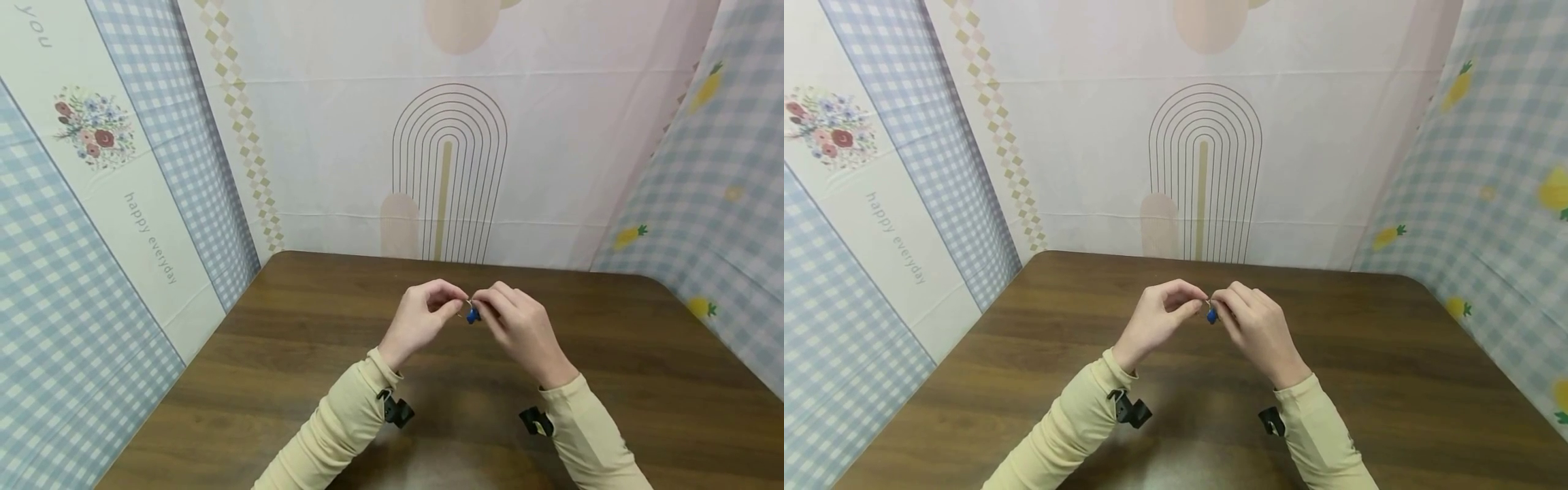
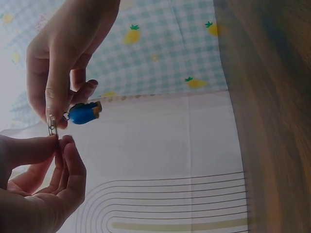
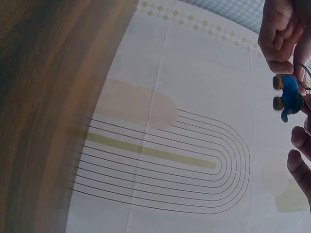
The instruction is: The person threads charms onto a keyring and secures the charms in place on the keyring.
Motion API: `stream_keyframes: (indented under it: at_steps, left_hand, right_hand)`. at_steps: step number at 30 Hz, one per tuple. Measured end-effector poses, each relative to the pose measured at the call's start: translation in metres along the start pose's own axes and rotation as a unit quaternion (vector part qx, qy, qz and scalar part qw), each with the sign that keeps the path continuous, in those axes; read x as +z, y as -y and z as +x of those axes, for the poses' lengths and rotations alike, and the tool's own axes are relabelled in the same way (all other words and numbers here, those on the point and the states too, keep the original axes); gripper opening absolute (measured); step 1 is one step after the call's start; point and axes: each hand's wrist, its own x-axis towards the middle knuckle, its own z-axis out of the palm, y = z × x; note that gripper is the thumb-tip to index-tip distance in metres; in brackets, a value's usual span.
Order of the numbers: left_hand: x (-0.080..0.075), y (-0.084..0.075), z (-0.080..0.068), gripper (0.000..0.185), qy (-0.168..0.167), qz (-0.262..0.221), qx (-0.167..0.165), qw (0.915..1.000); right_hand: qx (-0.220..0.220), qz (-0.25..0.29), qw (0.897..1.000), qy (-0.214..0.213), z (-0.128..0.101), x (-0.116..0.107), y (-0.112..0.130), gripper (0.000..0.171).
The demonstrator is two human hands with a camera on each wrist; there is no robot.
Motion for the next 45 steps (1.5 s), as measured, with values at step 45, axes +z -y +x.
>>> stream_keyframes:
  at_steps: [45]
  left_hand:
    - [0.001, 0.000, 0.003, 0.015, 0.016, -0.042, -0.022, 0.9987]
  right_hand:
    - [0.004, -0.001, 1.000, 0.006, 0.000, -0.001, -0.005, 0.034]
